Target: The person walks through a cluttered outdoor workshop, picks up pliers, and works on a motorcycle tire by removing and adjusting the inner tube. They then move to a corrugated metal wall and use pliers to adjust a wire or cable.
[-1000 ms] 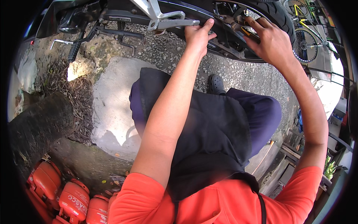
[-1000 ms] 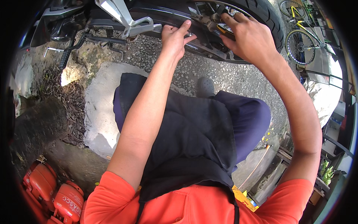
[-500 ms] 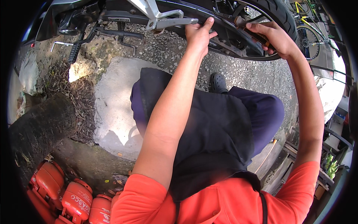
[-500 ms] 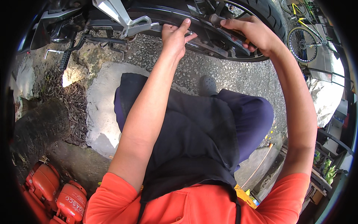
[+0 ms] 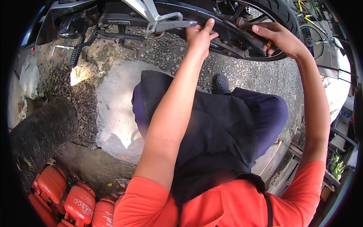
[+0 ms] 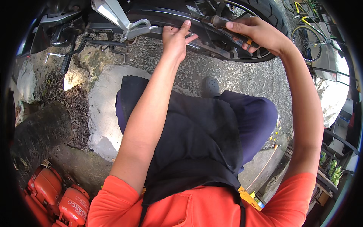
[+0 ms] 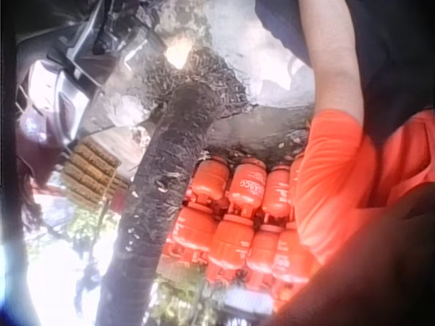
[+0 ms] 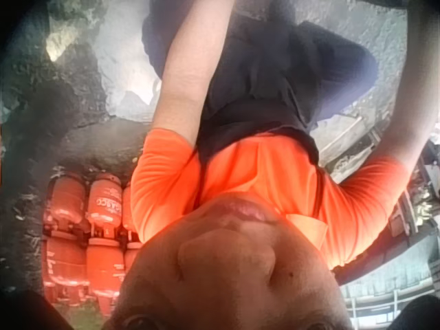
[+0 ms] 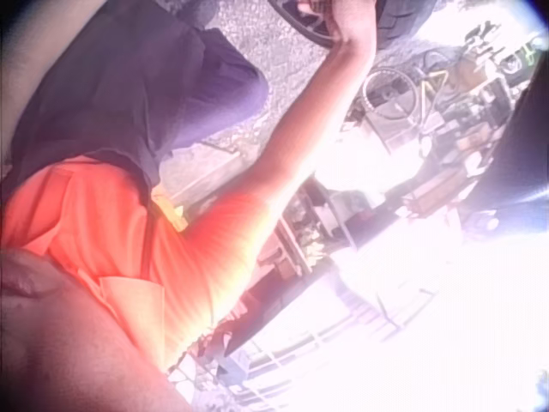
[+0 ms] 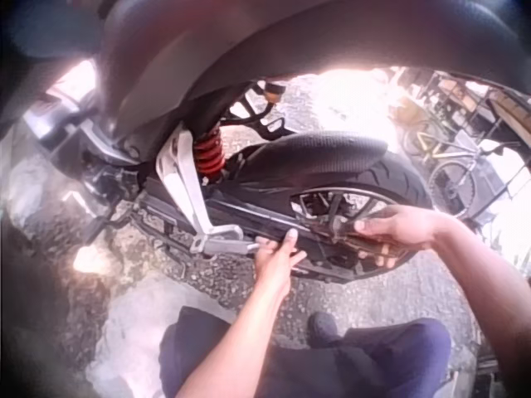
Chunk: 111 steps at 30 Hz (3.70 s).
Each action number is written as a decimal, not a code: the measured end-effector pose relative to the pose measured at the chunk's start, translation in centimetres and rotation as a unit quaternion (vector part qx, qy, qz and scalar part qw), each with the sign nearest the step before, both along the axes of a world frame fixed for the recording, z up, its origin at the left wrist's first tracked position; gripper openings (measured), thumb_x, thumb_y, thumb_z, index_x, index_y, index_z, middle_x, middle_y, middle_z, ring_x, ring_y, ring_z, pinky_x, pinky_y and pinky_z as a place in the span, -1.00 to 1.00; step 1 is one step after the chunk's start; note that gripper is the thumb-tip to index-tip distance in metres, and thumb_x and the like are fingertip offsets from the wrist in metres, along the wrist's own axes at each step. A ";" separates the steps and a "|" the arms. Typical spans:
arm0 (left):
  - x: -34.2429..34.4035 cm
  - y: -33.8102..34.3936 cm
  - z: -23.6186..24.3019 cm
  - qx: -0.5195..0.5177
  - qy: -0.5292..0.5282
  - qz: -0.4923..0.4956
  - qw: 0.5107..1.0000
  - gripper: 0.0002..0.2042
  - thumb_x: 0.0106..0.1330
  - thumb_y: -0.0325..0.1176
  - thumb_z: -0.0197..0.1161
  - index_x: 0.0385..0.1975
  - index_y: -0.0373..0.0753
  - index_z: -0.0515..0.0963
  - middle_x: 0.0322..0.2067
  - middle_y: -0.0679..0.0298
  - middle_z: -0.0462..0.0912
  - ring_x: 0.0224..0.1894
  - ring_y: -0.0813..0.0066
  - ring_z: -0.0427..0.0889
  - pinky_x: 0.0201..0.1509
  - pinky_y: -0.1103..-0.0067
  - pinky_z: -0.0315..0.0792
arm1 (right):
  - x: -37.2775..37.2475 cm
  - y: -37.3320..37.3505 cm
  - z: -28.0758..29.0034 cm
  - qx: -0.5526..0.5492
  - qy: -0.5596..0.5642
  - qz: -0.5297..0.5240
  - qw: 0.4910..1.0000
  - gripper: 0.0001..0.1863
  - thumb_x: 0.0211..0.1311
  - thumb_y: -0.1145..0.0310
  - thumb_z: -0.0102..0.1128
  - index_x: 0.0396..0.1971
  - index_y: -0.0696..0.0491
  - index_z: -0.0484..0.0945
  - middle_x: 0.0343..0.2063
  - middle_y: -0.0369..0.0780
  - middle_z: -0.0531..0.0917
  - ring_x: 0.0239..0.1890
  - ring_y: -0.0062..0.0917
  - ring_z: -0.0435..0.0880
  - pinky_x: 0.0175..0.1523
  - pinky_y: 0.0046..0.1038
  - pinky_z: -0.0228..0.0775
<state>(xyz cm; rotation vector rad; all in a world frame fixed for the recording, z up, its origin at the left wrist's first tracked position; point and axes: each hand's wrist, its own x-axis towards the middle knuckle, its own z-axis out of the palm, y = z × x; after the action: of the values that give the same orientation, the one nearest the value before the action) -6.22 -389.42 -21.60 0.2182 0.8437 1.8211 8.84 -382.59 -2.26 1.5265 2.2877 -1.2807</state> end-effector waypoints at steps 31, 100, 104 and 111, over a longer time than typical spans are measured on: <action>4.8 -1.0 2.7 0.020 -0.114 -0.041 0.993 -0.62 0.38 -0.07 0.16 -0.22 -0.36 0.41 -0.30 0.10 0.58 -0.29 0.33 0.66 -0.21 0.51 0.59 | -3.8 -4.0 4.1 0.629 -0.215 0.424 0.615 -0.83 -0.15 0.31 0.30 -0.59 0.11 0.62 -0.32 -0.22 0.59 0.06 -0.31 0.42 0.06 -0.20 0.29; 2.9 0.2 -1.2 -0.034 0.057 0.071 0.995 -0.38 0.26 -0.54 0.24 0.16 -0.34 -0.06 -0.14 0.08 0.43 -0.17 0.41 0.57 -0.14 0.49 0.58 | -0.2 3.5 2.3 -0.279 -0.029 -0.104 0.954 -0.43 0.39 -0.01 -0.20 -0.02 0.26 0.42 -0.51 -0.11 0.65 -0.77 -0.46 0.59 -0.84 -0.56 0.37; 2.5 0.0 -1.1 -0.020 0.042 0.075 0.996 -0.46 0.26 -0.56 0.24 0.10 -0.32 0.03 -0.19 0.12 0.47 -0.17 0.42 0.56 -0.11 0.45 0.56 | 1.7 1.5 -0.2 -0.408 0.123 -0.161 0.890 -0.39 0.46 -0.01 -0.39 0.08 0.28 0.33 -0.39 0.03 0.63 -0.71 -0.31 0.64 -0.80 -0.48 0.48; 0.8 -0.2 -0.9 0.052 -0.084 0.008 0.995 -0.66 0.22 -0.58 0.27 -0.14 -0.23 0.24 -0.18 0.19 0.54 -0.13 0.43 0.56 0.01 0.30 0.46 | 2.9 -4.3 -2.8 -0.268 0.232 -0.184 0.917 -0.45 0.43 0.06 -0.12 0.16 0.23 0.26 -0.37 -0.03 0.59 -0.53 -0.44 0.61 -0.46 -0.42 0.58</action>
<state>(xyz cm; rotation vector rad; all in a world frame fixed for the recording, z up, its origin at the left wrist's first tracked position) -5.42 -389.66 -22.47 0.1225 0.6365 1.8705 11.75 -386.92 -5.04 1.6012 1.6351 -2.3486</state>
